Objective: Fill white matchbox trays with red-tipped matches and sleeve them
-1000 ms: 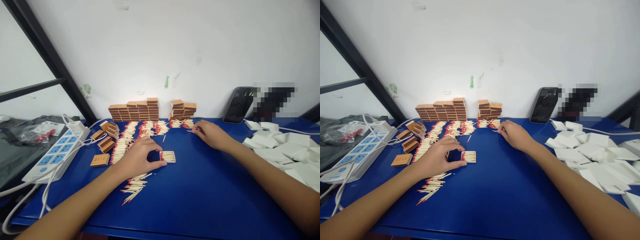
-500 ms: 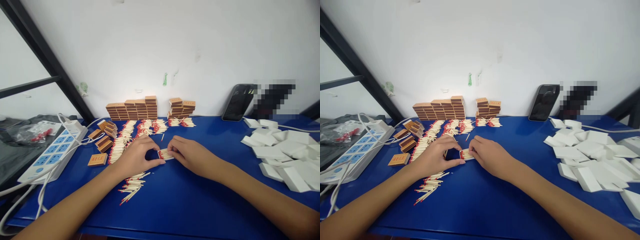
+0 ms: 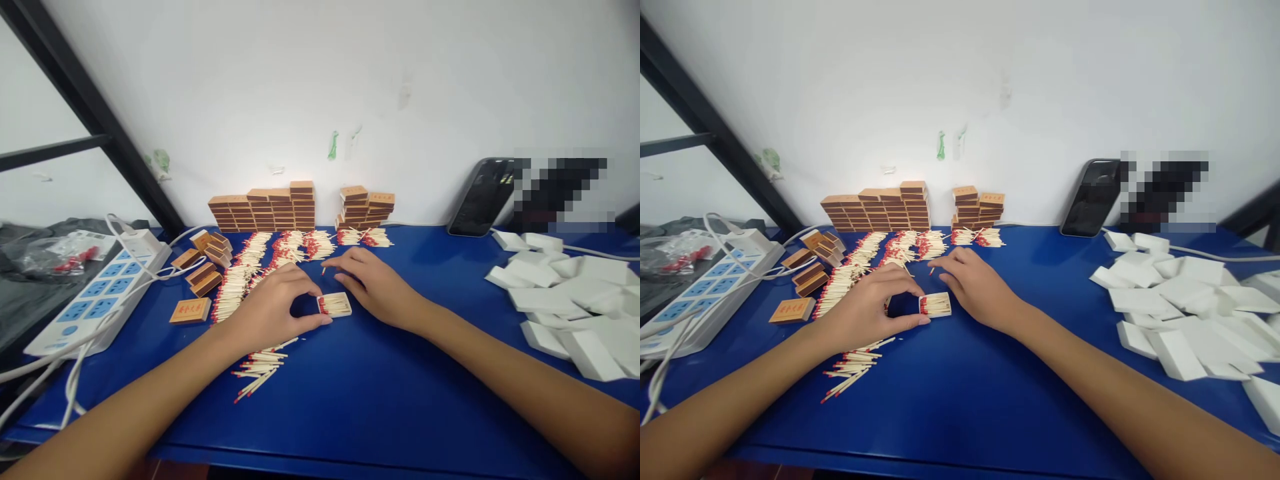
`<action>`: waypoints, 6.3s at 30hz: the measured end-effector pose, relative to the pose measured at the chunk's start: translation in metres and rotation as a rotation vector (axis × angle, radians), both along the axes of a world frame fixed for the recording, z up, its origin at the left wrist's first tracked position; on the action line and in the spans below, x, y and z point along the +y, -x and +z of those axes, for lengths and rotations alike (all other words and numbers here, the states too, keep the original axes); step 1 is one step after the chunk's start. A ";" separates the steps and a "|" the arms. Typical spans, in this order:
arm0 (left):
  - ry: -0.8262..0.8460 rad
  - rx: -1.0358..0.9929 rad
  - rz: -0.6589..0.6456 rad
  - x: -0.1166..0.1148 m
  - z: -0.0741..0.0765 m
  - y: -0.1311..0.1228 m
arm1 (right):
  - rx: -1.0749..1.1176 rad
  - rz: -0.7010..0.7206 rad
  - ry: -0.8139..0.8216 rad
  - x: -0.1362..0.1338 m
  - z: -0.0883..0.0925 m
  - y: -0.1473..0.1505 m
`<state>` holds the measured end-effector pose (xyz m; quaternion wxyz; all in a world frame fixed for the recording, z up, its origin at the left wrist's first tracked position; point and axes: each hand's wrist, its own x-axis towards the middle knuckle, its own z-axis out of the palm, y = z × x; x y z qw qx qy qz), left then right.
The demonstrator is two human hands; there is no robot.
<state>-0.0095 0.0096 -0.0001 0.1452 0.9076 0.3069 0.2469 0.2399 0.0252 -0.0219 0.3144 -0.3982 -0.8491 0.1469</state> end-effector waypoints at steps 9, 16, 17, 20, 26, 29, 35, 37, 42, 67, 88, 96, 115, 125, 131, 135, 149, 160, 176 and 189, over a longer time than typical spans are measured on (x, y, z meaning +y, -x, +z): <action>0.020 -0.015 0.012 0.000 -0.001 0.000 | -0.185 -0.124 -0.062 0.019 -0.006 -0.015; 0.019 -0.013 0.020 0.002 0.004 0.000 | -0.236 -0.162 -0.010 0.038 0.001 -0.064; 0.020 -0.014 0.020 0.002 0.004 0.000 | -0.234 -0.195 -0.031 0.042 0.001 -0.070; 0.023 -0.016 0.025 0.003 0.003 0.001 | -0.218 -0.294 -0.091 0.054 -0.003 -0.084; 0.023 -0.027 0.014 0.002 0.000 0.002 | -0.245 -0.329 -0.126 0.063 -0.011 -0.090; 0.015 -0.028 0.017 0.002 0.000 0.002 | -0.248 -0.344 -0.137 0.062 -0.012 -0.091; 0.011 -0.017 0.032 0.004 0.002 0.002 | -0.277 -0.364 -0.146 0.063 -0.013 -0.095; 0.003 -0.026 0.034 0.004 0.003 0.002 | -0.269 -0.378 -0.142 0.063 -0.014 -0.095; 0.000 -0.018 0.028 0.004 0.001 0.003 | -0.254 -0.373 -0.117 0.062 -0.012 -0.094; -0.009 -0.047 0.030 0.005 0.000 0.004 | -0.311 -0.210 0.024 0.036 0.004 -0.070; -0.031 -0.035 0.027 0.006 0.000 0.005 | -0.343 -0.267 0.229 0.032 0.022 -0.082; -0.022 -0.035 0.022 0.006 0.002 0.004 | -0.339 -0.246 0.226 0.031 0.021 -0.079; -0.015 -0.029 0.039 0.006 0.003 0.004 | -0.209 -0.177 0.210 0.020 0.028 -0.063; -0.023 -0.020 0.028 0.004 0.000 0.002 | -0.094 0.069 0.328 -0.027 0.025 -0.005; -0.009 -0.015 0.032 0.005 0.000 0.001 | -0.073 0.052 0.334 -0.026 0.020 -0.008; 0.005 -0.017 0.038 0.005 0.002 0.001 | -0.041 0.036 0.336 -0.026 0.019 -0.007; -0.002 -0.043 -0.004 0.004 0.000 0.000 | 0.059 0.014 0.294 -0.033 0.015 0.013; 0.003 -0.039 0.016 0.003 0.000 0.000 | 0.086 0.144 0.193 -0.032 0.014 0.009; 0.017 -0.027 0.027 0.002 0.003 0.000 | -0.232 -0.297 -0.159 0.021 0.006 -0.054; 0.014 -0.016 0.028 0.003 0.002 0.001 | -0.412 -0.357 -0.255 0.039 -0.007 -0.071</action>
